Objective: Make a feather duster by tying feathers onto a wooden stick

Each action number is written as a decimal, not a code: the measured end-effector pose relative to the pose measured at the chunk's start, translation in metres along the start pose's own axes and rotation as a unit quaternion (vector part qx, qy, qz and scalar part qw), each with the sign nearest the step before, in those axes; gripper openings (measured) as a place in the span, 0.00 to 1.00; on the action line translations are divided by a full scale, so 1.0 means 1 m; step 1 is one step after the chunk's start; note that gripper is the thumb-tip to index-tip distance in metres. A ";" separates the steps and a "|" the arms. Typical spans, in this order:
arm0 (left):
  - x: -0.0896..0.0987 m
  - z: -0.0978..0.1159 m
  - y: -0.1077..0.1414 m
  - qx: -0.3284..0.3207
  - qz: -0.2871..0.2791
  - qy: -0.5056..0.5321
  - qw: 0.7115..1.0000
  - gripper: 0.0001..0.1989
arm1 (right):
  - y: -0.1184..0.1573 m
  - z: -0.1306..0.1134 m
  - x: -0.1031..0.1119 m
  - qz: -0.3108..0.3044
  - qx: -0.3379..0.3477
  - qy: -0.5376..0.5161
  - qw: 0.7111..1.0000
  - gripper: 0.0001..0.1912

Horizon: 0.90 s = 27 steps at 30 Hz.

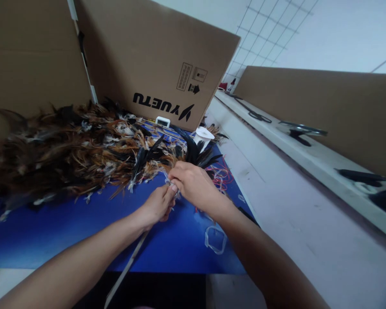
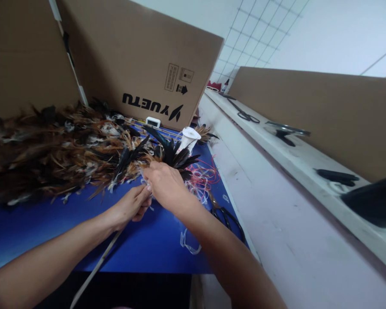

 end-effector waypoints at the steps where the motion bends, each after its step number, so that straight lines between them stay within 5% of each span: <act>1: 0.000 0.000 0.000 -0.001 0.001 -0.002 1.000 0.16 | 0.000 0.000 0.000 -0.007 0.003 0.014 1.000 0.08; 14: -0.001 -0.009 -0.003 0.015 -0.003 -0.010 1.000 0.14 | -0.003 -0.015 0.001 -0.129 0.016 0.129 0.983 0.06; 27: 0.001 -0.009 -0.005 0.019 0.011 -0.045 0.999 0.13 | -0.019 -0.021 0.004 -0.170 0.016 0.166 0.971 0.09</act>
Point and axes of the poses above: each hand's wrist, its own y-axis away from the middle knuckle, its own x-axis out of the back of the hand, z = x × y, the point moved 3 cm from there along -y, towards the middle knuckle
